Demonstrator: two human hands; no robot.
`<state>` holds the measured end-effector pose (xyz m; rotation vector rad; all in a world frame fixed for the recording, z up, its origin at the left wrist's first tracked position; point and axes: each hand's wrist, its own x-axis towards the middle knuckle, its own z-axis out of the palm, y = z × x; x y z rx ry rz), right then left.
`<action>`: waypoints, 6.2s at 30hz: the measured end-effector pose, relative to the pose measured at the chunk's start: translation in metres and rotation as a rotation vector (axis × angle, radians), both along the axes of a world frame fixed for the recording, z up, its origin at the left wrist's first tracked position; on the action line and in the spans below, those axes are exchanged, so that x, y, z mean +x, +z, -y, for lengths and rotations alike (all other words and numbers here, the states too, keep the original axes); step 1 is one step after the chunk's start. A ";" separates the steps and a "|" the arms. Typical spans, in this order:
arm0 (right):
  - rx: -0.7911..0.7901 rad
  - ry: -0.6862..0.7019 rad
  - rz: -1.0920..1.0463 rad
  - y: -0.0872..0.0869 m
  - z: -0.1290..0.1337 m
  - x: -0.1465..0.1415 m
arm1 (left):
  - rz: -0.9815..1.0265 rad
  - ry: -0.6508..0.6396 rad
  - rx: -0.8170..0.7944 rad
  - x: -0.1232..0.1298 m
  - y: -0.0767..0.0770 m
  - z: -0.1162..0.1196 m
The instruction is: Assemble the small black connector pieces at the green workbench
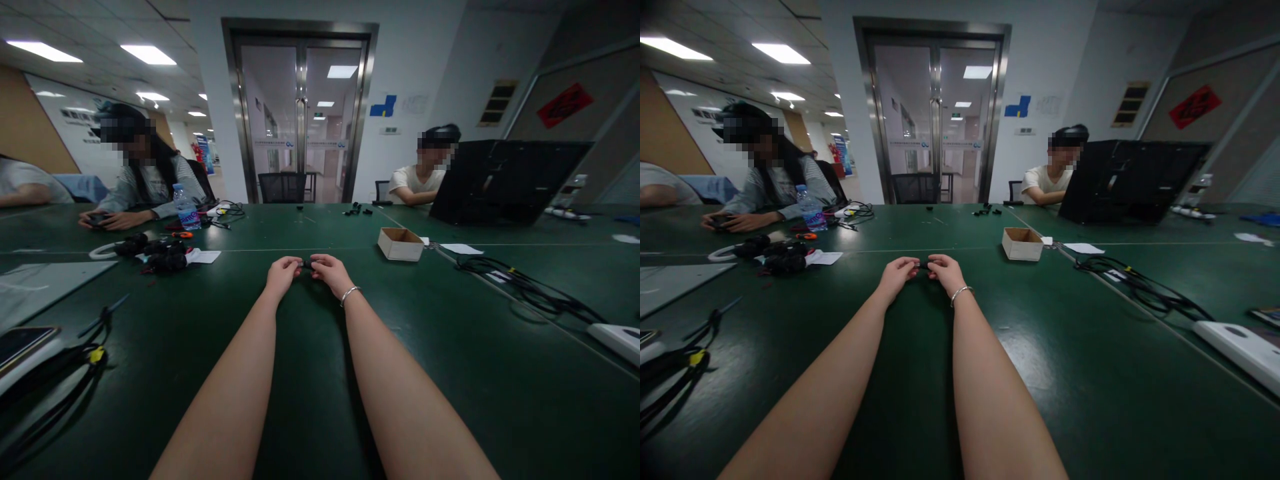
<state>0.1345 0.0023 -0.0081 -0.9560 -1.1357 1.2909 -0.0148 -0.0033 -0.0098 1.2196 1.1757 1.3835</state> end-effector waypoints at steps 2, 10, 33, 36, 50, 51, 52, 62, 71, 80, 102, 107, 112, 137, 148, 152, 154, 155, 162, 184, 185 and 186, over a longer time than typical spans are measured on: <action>-0.001 -0.016 -0.034 -0.001 0.000 0.000 | -0.002 -0.013 0.013 0.000 -0.001 0.000; -0.020 0.044 -0.130 0.003 0.005 0.004 | -0.007 0.028 0.015 0.002 -0.002 0.000; -0.012 0.100 -0.151 0.005 0.009 0.009 | -0.165 0.106 -0.017 0.002 0.004 0.005; -0.008 0.104 -0.144 0.006 0.011 0.009 | -0.244 0.124 -0.011 0.002 0.004 0.005; -0.007 0.164 -0.185 0.009 0.013 0.011 | -0.483 0.161 -0.057 0.005 0.012 0.008; -0.008 0.169 -0.183 0.010 0.013 0.011 | -0.475 0.159 -0.064 0.005 0.013 0.008; -0.011 0.174 -0.178 0.010 0.014 0.011 | -0.469 0.161 -0.063 0.004 0.013 0.008; -0.083 0.061 -0.148 0.008 0.010 0.005 | -0.240 0.039 0.107 0.004 0.001 0.004; -0.041 0.025 -0.090 0.004 0.006 0.003 | -0.163 -0.103 0.088 0.008 0.003 0.008; -0.011 0.061 -0.041 -0.001 0.001 0.003 | -0.196 -0.048 0.099 0.008 0.002 0.004; -0.032 0.071 -0.047 0.000 0.002 0.005 | -0.183 -0.024 0.067 0.009 0.006 0.007; -0.028 0.052 -0.056 -0.001 0.001 0.004 | -0.198 -0.058 0.122 0.010 0.005 0.006; -0.027 0.063 -0.062 -0.001 0.002 0.005 | -0.207 -0.096 0.098 0.010 0.004 0.006; -0.020 0.071 -0.058 0.000 0.002 0.004 | -0.275 -0.071 0.172 0.009 0.000 0.005; -0.023 0.073 -0.037 -0.001 0.001 0.003 | -0.199 -0.130 0.114 0.010 0.002 0.005; -0.009 0.089 -0.046 0.001 0.003 0.003 | -0.220 -0.113 0.136 0.010 0.001 0.004; -0.018 0.080 -0.072 0.002 0.005 0.003 | -0.206 -0.092 0.129 0.010 0.001 0.004; -0.027 0.072 -0.083 0.003 0.006 0.003 | -0.192 -0.084 0.120 0.010 0.001 0.004; -0.077 0.061 -0.146 0.008 0.010 0.005 | -0.223 -0.088 0.151 0.009 -0.001 0.003; -0.084 0.086 -0.180 0.011 0.013 0.008 | -0.399 -0.039 0.087 0.009 -0.003 0.002; -0.083 0.085 -0.175 0.012 0.013 0.008 | -0.400 -0.037 0.087 0.009 -0.002 0.002; -0.080 0.089 -0.168 0.012 0.013 0.008 | -0.408 -0.029 0.078 0.009 -0.002 0.002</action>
